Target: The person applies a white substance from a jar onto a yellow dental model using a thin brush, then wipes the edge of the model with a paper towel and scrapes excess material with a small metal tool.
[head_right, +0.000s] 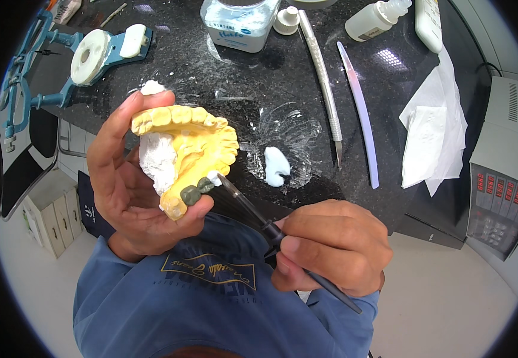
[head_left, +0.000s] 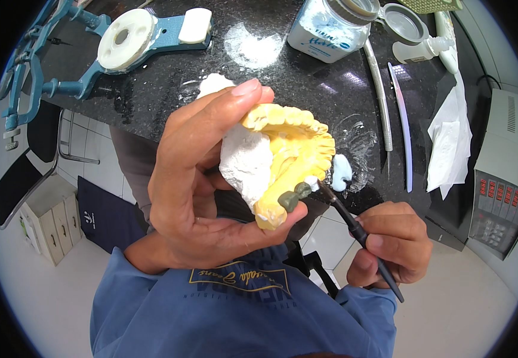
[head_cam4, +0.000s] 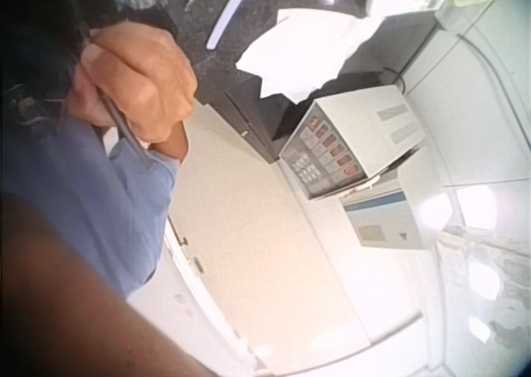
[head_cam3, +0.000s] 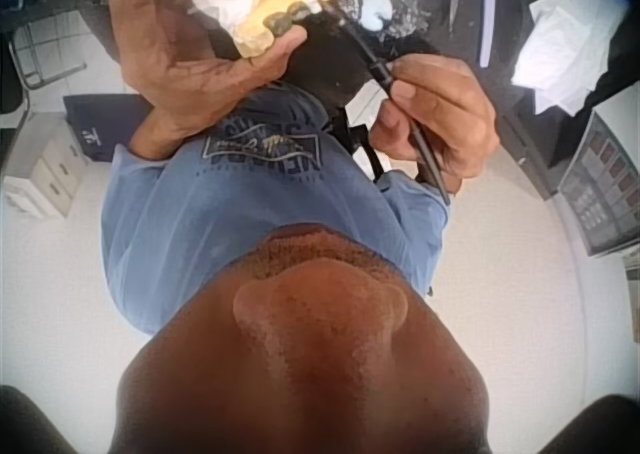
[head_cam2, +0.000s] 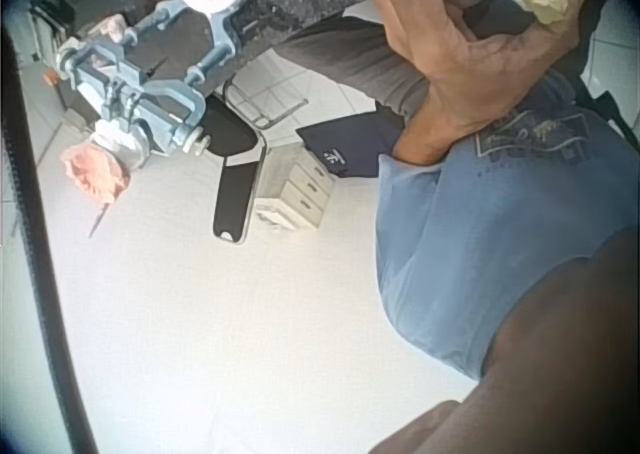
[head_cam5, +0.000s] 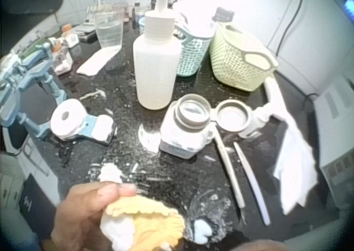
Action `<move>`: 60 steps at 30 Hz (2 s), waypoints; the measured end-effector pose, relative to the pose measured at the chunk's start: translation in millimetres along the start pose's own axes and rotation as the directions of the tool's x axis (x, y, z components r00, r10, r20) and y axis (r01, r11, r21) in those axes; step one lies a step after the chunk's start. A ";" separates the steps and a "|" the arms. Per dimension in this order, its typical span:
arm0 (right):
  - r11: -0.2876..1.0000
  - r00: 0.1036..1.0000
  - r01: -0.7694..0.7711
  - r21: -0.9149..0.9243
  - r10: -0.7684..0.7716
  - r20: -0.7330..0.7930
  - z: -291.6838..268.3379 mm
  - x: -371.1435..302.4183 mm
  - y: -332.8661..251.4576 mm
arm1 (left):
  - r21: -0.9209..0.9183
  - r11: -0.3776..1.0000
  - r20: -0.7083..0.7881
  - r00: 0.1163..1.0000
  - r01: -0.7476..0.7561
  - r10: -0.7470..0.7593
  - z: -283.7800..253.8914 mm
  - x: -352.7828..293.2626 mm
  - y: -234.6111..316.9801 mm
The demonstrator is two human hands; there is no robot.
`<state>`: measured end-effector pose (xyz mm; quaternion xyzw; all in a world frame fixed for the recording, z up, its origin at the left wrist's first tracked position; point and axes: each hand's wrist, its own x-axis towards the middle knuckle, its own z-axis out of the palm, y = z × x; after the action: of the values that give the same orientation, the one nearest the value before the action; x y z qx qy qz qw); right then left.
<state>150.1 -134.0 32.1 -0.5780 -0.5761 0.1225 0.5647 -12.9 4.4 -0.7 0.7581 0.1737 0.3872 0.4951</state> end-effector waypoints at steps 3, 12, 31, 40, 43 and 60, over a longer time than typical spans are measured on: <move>1.000 1.000 0.017 0.007 -0.016 -0.019 -0.7 -2.7 2.2 | -0.004 1.000 0.001 1.000 -0.004 0.004 0.6 0.3 -1.0; 0.998 0.998 0.059 0.025 -0.060 0.006 -2.9 -3.3 4.7 | 0.030 0.999 0.016 1.000 -0.023 0.022 -0.5 1.6 0.9; 0.994 0.999 0.013 0.105 -0.008 -0.051 3.1 3.2 7.3 | 0.199 0.909 0.061 0.931 -0.366 0.361 -4.4 12.4 -13.4; 0.999 0.999 -0.003 0.043 0.005 -0.042 5.0 3.4 7.0 | 0.297 0.914 0.043 0.960 -0.276 0.276 0.1 11.3 -0.7; 0.999 0.999 -0.002 0.046 0.004 -0.043 5.4 4.1 4.9 | 0.315 0.911 0.020 0.962 -0.266 0.273 1.8 9.5 -1.8; 0.993 0.998 -0.006 0.114 0.013 -0.055 2.1 2.2 9.2 | 0.277 0.922 0.013 0.961 -0.270 0.277 4.7 7.3 -6.0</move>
<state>154.0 -128.4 25.3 -0.5508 -0.5495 0.1417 0.6121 -3.9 9.0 -3.9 0.8313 0.1251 0.4345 0.3234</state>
